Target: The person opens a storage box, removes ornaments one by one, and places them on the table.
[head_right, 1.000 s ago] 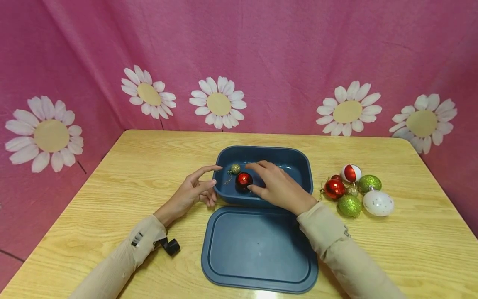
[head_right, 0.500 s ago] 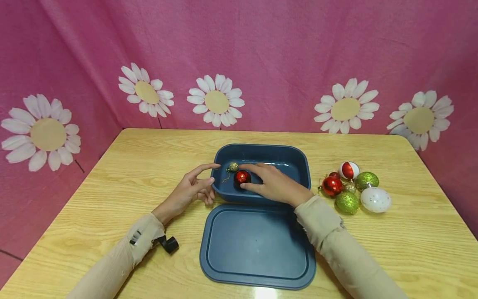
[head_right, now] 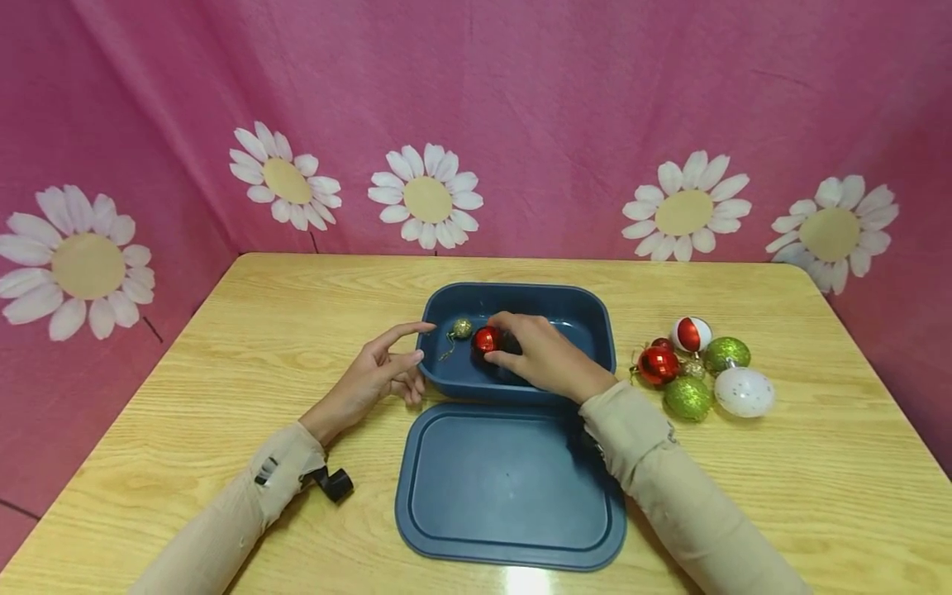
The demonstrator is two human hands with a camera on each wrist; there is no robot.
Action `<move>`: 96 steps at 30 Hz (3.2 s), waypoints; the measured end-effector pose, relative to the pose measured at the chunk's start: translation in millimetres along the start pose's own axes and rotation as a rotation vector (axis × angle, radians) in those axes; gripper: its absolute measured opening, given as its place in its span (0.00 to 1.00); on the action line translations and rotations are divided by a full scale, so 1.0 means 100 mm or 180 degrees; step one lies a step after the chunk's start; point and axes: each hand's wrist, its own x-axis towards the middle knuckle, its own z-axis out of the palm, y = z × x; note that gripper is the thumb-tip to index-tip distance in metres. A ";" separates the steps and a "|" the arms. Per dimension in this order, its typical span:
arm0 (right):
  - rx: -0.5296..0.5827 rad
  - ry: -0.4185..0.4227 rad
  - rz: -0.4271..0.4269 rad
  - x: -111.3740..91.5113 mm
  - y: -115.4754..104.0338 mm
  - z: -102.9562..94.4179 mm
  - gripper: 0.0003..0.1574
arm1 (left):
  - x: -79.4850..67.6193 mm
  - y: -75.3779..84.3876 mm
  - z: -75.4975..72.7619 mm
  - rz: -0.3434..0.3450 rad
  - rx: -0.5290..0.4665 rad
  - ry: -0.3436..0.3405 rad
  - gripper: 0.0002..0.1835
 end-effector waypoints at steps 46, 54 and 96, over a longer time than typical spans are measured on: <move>-0.0602 0.0558 -0.0184 -0.16 -0.20 -0.13 0.29 | -0.02 -0.02 -0.03 0.0034 0.0024 -0.0010 0.25; -0.0683 0.0606 -0.0200 -0.28 -0.27 -0.22 0.29 | 0.01 -0.02 -0.01 0.0024 0.0015 -0.0018 0.23; -0.0853 0.0912 -0.0149 -0.83 -0.21 -0.49 0.32 | 0.01 -0.02 -0.01 0.0040 0.0032 -0.0001 0.23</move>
